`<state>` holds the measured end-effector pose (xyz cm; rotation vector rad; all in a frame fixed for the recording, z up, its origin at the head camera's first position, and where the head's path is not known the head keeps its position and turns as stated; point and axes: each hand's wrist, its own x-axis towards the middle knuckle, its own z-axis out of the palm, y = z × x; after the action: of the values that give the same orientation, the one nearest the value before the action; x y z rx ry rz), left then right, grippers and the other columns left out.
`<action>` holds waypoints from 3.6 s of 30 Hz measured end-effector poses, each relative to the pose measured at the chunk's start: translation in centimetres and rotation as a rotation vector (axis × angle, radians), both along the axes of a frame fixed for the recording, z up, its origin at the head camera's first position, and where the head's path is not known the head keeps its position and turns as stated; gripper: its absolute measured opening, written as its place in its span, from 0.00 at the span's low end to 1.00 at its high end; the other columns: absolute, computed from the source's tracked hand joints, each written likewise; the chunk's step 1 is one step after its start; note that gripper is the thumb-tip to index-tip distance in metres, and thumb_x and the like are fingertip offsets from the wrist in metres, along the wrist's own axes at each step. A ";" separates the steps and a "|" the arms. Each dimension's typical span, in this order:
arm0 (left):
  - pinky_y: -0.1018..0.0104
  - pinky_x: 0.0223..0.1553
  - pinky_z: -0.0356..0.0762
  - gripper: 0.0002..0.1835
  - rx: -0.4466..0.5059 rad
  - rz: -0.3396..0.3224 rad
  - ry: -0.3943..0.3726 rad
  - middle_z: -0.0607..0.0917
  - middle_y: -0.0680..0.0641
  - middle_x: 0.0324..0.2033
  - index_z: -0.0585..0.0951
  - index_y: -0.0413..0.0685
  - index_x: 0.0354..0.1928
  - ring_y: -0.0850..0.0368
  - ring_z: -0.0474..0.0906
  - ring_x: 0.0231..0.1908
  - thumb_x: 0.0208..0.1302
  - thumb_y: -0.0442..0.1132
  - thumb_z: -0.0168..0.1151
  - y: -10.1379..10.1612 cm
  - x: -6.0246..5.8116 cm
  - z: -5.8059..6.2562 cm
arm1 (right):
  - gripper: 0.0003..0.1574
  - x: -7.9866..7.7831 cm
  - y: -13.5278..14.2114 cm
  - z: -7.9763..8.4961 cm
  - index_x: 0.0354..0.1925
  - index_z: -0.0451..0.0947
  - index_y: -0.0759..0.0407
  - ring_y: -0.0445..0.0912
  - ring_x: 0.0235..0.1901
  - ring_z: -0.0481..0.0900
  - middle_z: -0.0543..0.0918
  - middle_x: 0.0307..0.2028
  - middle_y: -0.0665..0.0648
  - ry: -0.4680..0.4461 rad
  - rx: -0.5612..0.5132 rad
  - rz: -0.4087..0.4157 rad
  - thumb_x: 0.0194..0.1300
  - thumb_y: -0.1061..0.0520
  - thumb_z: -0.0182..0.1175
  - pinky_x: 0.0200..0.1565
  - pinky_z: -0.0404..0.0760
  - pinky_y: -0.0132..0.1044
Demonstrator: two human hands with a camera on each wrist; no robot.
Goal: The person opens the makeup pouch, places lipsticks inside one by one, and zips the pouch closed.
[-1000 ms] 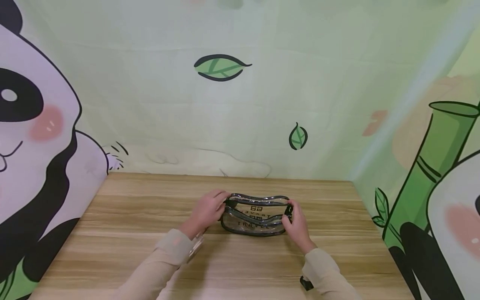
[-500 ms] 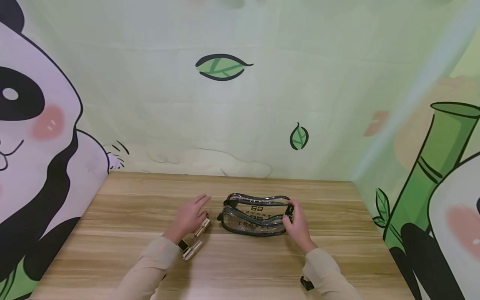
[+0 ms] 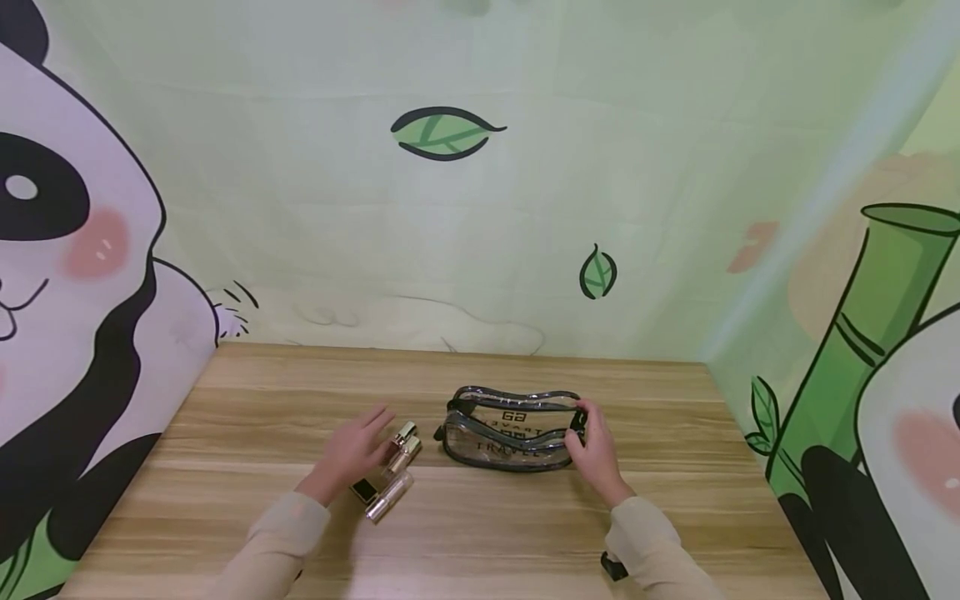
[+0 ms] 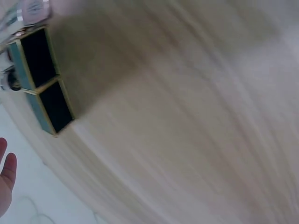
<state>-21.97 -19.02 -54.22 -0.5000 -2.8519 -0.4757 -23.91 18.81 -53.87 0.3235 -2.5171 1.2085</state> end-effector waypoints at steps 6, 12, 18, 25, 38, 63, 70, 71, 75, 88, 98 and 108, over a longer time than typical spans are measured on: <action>0.48 0.48 0.71 0.24 -0.038 -0.018 0.018 0.73 0.40 0.54 0.72 0.43 0.55 0.40 0.74 0.46 0.55 0.42 0.58 -1.1 1.5 -0.9 | 0.30 0.0 0.0 0.0 0.55 0.59 0.67 0.57 0.51 0.68 0.68 0.53 0.66 -0.011 0.001 0.000 0.52 0.63 0.50 0.52 0.68 0.53; 0.51 0.41 0.75 0.24 -0.082 -0.037 0.083 0.76 0.42 0.52 0.74 0.45 0.53 0.42 0.77 0.41 0.54 0.45 0.58 -1.9 2.5 -2.2 | 0.31 0.0 0.0 0.0 0.56 0.59 0.66 0.57 0.51 0.68 0.68 0.53 0.66 -0.018 0.006 0.001 0.52 0.63 0.50 0.52 0.69 0.53; 0.52 0.43 0.74 0.21 -0.102 -0.065 0.143 0.78 0.41 0.49 0.77 0.47 0.49 0.43 0.77 0.43 0.53 0.46 0.57 -2.5 3.1 -3.2 | 0.30 0.0 0.0 0.1 0.55 0.60 0.66 0.57 0.50 0.69 0.68 0.53 0.66 -0.012 0.007 -0.004 0.52 0.63 0.50 0.51 0.69 0.52; 0.50 0.45 0.73 0.18 -0.071 -0.096 0.174 0.79 0.40 0.46 0.79 0.44 0.45 0.43 0.77 0.44 0.52 0.43 0.59 -3.0 4.1 -3.8 | 0.30 0.1 -0.1 0.2 0.55 0.60 0.66 0.57 0.51 0.68 0.68 0.53 0.66 -0.017 0.010 -0.004 0.52 0.63 0.50 0.52 0.69 0.52; 0.54 0.41 0.75 0.18 -0.033 -0.106 0.239 0.81 0.43 0.42 0.80 0.42 0.42 0.47 0.78 0.41 0.44 0.35 0.56 -4.1 4.9 -4.6 | 0.30 0.0 0.0 0.0 0.55 0.60 0.66 0.58 0.52 0.68 0.68 0.53 0.66 -0.026 0.004 -0.005 0.52 0.63 0.50 0.53 0.67 0.53; 0.59 0.39 0.76 0.21 -0.108 -0.133 0.279 0.80 0.48 0.33 0.79 0.43 0.44 0.53 0.77 0.35 0.41 0.31 0.63 -4.9 5.8 -5.0 | 0.30 0.2 0.0 0.2 0.55 0.59 0.66 0.58 0.53 0.67 0.67 0.54 0.66 -0.027 -0.001 -0.001 0.52 0.63 0.49 0.54 0.67 0.53; 0.59 0.38 0.76 0.23 -0.115 -0.112 0.261 0.79 0.47 0.34 0.78 0.42 0.45 0.52 0.76 0.35 0.40 0.29 0.63 -5.0 6.1 -4.9 | 0.29 0.2 -0.1 0.2 0.55 0.60 0.66 0.57 0.52 0.67 0.68 0.53 0.66 -0.029 0.001 -0.001 0.52 0.63 0.49 0.54 0.67 0.53; 0.59 0.38 0.76 0.23 -0.115 -0.107 0.257 0.79 0.46 0.34 0.78 0.42 0.45 0.52 0.76 0.35 0.39 0.28 0.62 -5.0 6.2 -4.8 | 0.29 0.2 -0.1 0.2 0.55 0.60 0.66 0.57 0.53 0.67 0.68 0.53 0.66 -0.030 -0.001 -0.002 0.52 0.63 0.49 0.54 0.67 0.53; 0.59 0.36 0.76 0.25 -0.118 -0.097 0.256 0.78 0.46 0.34 0.78 0.42 0.46 0.52 0.75 0.34 0.38 0.27 0.61 -5.1 6.2 -4.7 | 0.29 0.2 -0.1 0.1 0.55 0.59 0.66 0.57 0.53 0.67 0.67 0.54 0.66 -0.027 0.002 -0.004 0.52 0.63 0.49 0.54 0.67 0.53; 0.60 0.35 0.76 0.24 -0.080 -0.117 0.331 0.77 0.45 0.33 0.77 0.40 0.44 0.51 0.76 0.33 0.36 0.28 0.63 -5.0 5.5 -4.2 | 0.29 0.2 -0.1 0.3 0.55 0.60 0.67 0.58 0.52 0.68 0.68 0.53 0.67 -0.020 0.012 -0.005 0.52 0.62 0.49 0.53 0.68 0.52; 0.58 0.35 0.76 0.21 -0.040 -0.096 0.355 0.78 0.46 0.33 0.78 0.42 0.42 0.51 0.76 0.33 0.39 0.28 0.63 -4.5 4.8 -3.4 | 0.29 0.2 -0.1 0.4 0.55 0.60 0.66 0.57 0.52 0.68 0.68 0.53 0.66 -0.037 0.011 -0.006 0.52 0.62 0.49 0.52 0.68 0.52; 0.57 0.41 0.76 0.21 0.012 -0.065 0.270 0.78 0.45 0.37 0.76 0.43 0.49 0.50 0.75 0.38 0.48 0.32 0.61 -3.4 4.1 -2.0 | 0.29 0.2 -0.1 0.4 0.55 0.60 0.67 0.57 0.51 0.68 0.68 0.53 0.66 -0.033 0.015 -0.006 0.53 0.62 0.49 0.52 0.69 0.52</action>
<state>-17.86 -22.47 -56.22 -0.6061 -2.5805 -0.4021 -23.74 18.76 -53.48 0.3016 -2.5542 1.2029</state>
